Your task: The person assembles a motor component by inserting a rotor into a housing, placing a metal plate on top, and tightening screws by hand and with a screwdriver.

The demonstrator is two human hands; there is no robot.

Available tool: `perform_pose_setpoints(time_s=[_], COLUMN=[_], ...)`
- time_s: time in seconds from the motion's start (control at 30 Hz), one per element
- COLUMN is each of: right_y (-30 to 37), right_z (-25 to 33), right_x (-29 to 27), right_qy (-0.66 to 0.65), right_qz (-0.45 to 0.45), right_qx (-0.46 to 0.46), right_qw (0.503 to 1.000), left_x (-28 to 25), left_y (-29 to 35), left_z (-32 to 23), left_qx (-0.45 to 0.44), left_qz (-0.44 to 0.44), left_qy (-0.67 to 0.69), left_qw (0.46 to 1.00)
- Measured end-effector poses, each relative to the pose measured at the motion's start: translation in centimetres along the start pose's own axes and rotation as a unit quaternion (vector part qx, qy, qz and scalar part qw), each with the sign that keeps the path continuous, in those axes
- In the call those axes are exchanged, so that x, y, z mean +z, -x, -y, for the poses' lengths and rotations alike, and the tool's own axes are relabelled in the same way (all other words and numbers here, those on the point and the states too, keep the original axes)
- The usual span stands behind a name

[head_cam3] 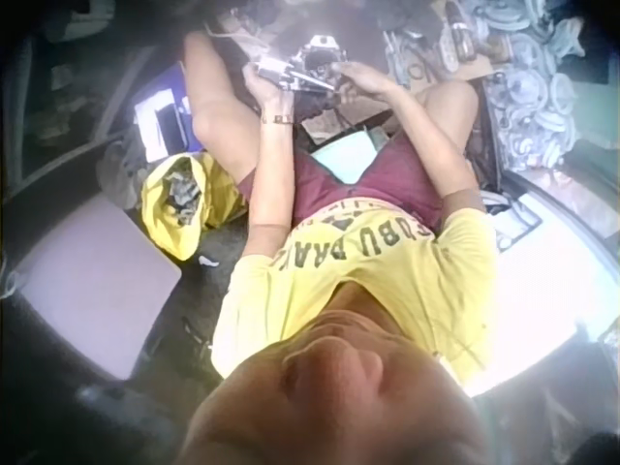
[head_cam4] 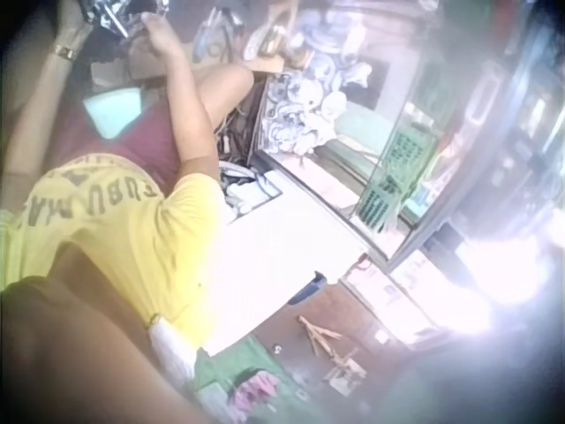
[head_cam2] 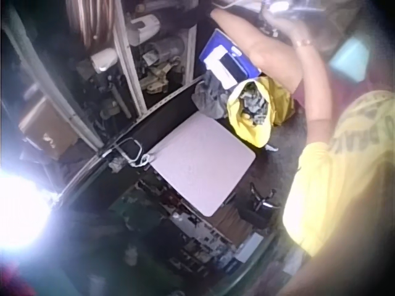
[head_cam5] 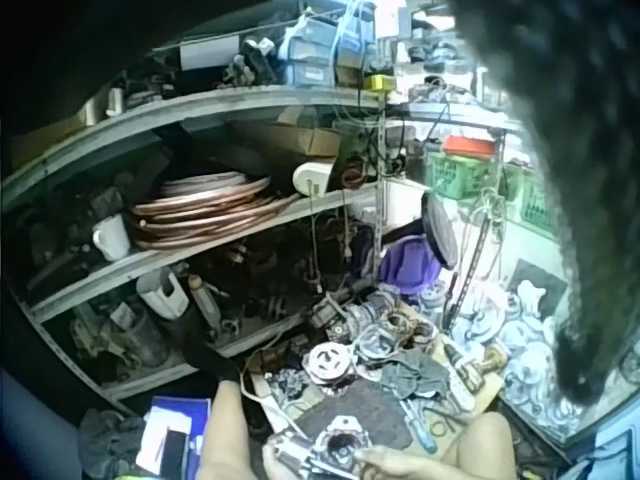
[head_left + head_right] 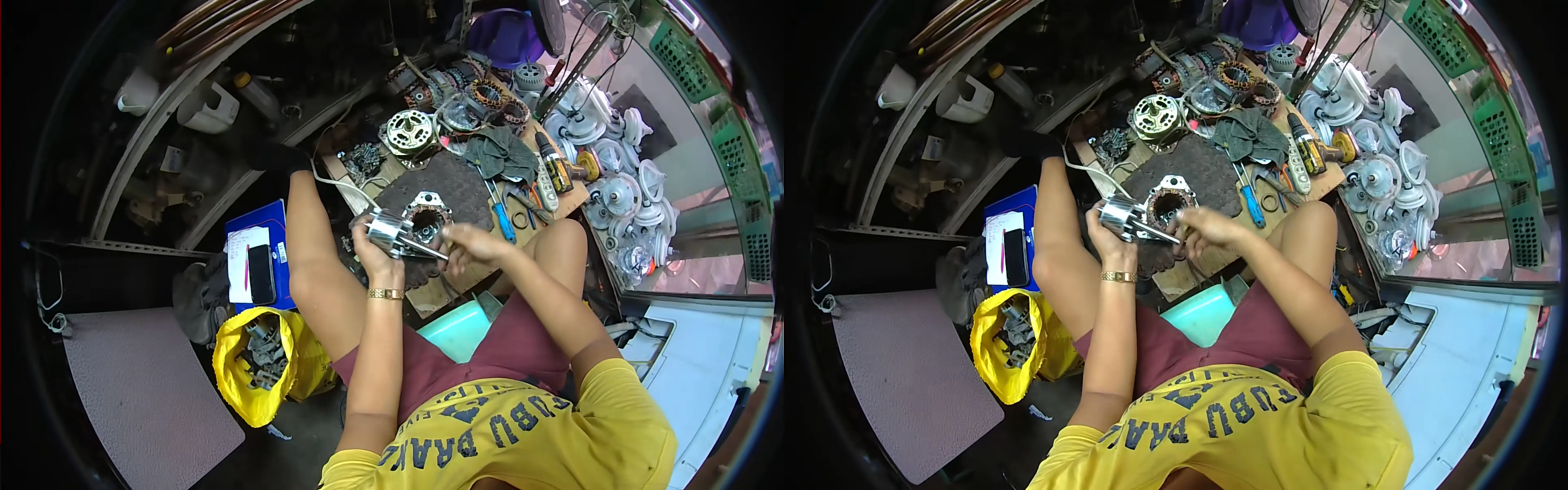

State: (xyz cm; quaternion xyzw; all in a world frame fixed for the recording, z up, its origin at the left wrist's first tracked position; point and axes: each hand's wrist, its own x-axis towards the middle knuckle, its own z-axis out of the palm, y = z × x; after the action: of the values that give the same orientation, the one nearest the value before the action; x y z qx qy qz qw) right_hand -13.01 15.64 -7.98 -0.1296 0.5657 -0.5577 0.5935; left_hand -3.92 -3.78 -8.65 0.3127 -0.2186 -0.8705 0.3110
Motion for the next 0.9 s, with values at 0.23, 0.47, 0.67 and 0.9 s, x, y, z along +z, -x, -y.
perform_pose_setpoints(time_s=[0.23, 0.47, 0.67, 0.9], right_y=[-12.2, -9.5, -2.1, 14.4], right_z=[4.1, 1.0, 1.0, 4.2], right_x=[-12.2, -19.6, -22.0, -6.1], right_qy=[0.396, 0.642, 0.415, 0.216], right_qz=[-0.329, -0.522, -0.518, -0.518], right_qx=[-0.301, -0.011, -0.279, -0.281], right_qw=[0.802, 0.562, 0.694, 0.779], left_x=[3.2, 2.3, 3.0, 8.1], left_y=[-1.9, -2.3, -1.3, 3.3], left_z=[0.8, -0.4, 2.0, 6.7], left_qx=[-0.032, -0.014, -0.039, -0.036], left_qz=[0.002, -0.033, -0.005, -0.036], left_qy=[0.009, 0.014, -0.034, -0.062], left_qw=[0.999, 0.999, 0.999, 0.997])
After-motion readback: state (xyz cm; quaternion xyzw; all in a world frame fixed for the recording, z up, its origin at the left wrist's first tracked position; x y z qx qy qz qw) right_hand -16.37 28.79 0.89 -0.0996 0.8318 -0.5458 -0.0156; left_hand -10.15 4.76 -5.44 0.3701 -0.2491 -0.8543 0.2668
